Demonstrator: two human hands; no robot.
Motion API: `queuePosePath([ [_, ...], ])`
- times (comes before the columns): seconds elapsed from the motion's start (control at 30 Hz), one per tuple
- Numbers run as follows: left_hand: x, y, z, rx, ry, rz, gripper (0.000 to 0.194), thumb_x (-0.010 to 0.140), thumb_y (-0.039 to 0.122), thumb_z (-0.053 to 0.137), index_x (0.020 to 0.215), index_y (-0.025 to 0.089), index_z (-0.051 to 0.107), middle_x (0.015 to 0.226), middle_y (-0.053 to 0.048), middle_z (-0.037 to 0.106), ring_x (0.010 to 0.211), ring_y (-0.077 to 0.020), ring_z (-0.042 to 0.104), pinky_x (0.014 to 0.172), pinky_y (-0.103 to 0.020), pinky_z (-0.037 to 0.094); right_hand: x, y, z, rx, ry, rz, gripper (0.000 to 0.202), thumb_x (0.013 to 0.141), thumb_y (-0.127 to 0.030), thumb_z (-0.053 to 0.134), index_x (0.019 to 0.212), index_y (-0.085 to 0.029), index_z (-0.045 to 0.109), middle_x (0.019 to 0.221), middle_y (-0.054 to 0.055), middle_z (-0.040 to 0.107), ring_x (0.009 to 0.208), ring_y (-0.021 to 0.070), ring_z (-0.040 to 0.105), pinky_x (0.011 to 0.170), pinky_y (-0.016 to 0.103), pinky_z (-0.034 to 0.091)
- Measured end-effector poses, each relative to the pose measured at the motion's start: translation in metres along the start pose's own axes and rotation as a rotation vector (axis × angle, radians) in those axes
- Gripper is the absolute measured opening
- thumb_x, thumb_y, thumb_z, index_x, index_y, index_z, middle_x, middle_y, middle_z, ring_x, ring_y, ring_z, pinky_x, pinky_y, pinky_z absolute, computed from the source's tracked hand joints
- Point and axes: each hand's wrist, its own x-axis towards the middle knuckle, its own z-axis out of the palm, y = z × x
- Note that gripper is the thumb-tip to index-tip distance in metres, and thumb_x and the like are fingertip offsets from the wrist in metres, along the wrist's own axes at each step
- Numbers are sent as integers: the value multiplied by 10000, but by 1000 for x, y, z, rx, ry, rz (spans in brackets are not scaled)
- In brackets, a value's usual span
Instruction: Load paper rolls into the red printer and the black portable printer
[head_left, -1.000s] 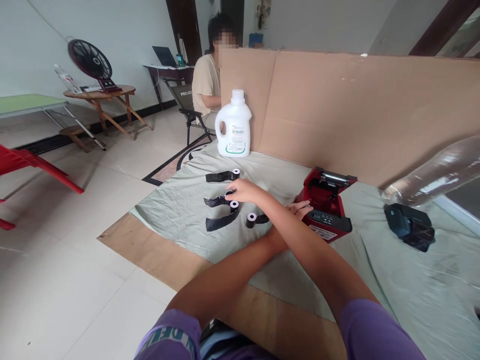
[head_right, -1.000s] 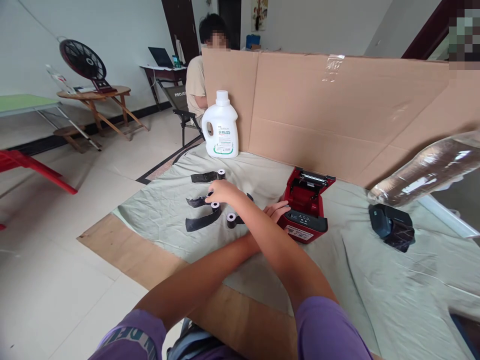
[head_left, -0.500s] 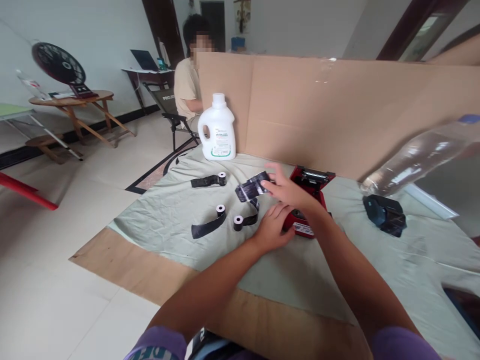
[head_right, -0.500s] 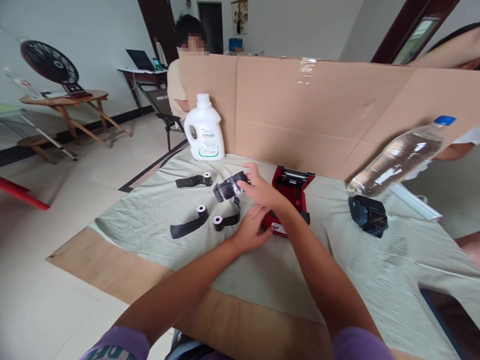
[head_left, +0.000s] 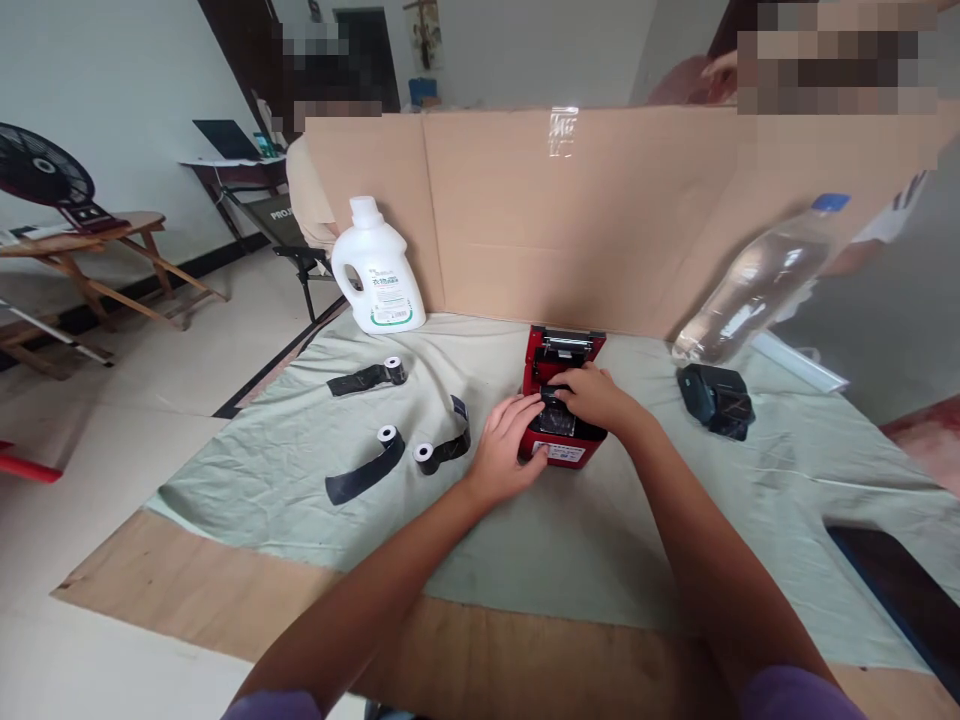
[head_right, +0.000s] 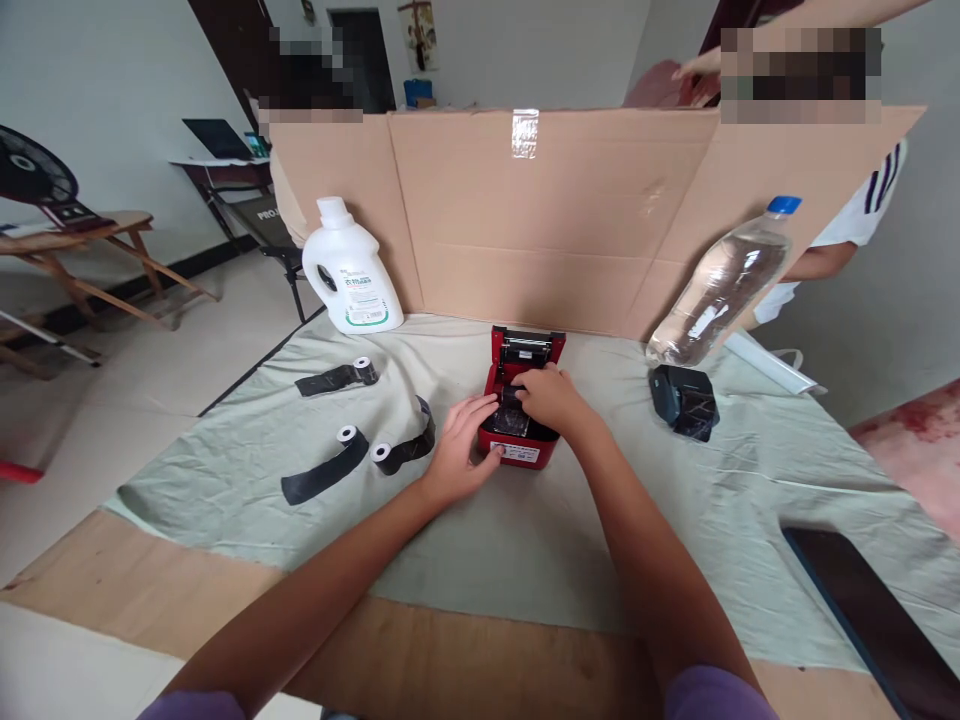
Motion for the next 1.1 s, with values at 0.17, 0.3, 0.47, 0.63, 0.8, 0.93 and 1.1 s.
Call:
queuePosePath([
  [0.17, 20, 7, -13, 119, -131, 86, 392, 893, 316, 573, 1273, 247, 638, 1331, -42, 662, 1326, -252, 498, 1179, -473, 290, 1, -7, -3, -51, -35, 25, 281, 859, -143, 551, 1018, -216, 771, 1046, 107, 754, 1122, 354, 560, 968, 500, 347],
  [0.3, 34, 15, -27, 168, -266, 128, 382, 918, 342, 566, 1283, 261, 647, 1308, -40, 682, 1241, -238, 573, 1196, -490, 239, -9, 10, -23, 128, 63, 88, 261, 893, -331, 557, 776, -200, 749, 788, 64, 736, 819, 247, 628, 813, 389, 419],
  [0.47, 46, 26, -36, 218, -332, 134, 324, 972, 345, 523, 1253, 271, 667, 1267, -27, 709, 1217, -228, 589, 1175, -502, 251, -6, 35, -28, 394, 580, 226, 363, 890, -471, 541, 1033, -172, 687, 932, 88, 736, 786, 214, 630, 763, 359, 470],
  [0.63, 45, 30, -36, 300, -323, 186, 327, 990, 343, 508, 1261, 251, 667, 1304, -45, 689, 1209, -243, 585, 1127, -508, 301, 2, 41, -8, 780, 613, 141, 381, 892, -528, 510, 981, -186, 652, 984, 71, 709, 832, 191, 620, 831, 357, 501],
  [0.8, 38, 35, -31, 384, -267, 272, 313, 1008, 296, 474, 1233, 223, 679, 1295, -49, 695, 1191, -255, 583, 1066, -487, 350, -30, 38, 14, 862, 613, 137, 239, 837, -426, 586, 927, -210, 639, 1083, 67, 653, 1029, 224, 591, 863, 357, 496],
  [0.93, 33, 42, -22, 403, -249, 288, 321, 998, 250, 472, 1237, 199, 680, 1304, -61, 689, 1170, -265, 585, 966, -464, 409, -53, 36, 36, 970, 507, 167, 444, 804, -347, 600, 1238, -258, 573, 1345, 86, 568, 1163, 249, 563, 922, 399, 508],
  [1.1, 44, 38, -47, 361, -227, 173, 319, 991, 316, 483, 1216, 253, 700, 1237, -56, 721, 1126, -257, 612, 937, -453, 426, -56, 29, 52, 1075, 496, 113, 510, 864, -370, 534, 1363, -274, 493, 1463, 77, 511, 1303, 247, 509, 1036, 408, 472],
])
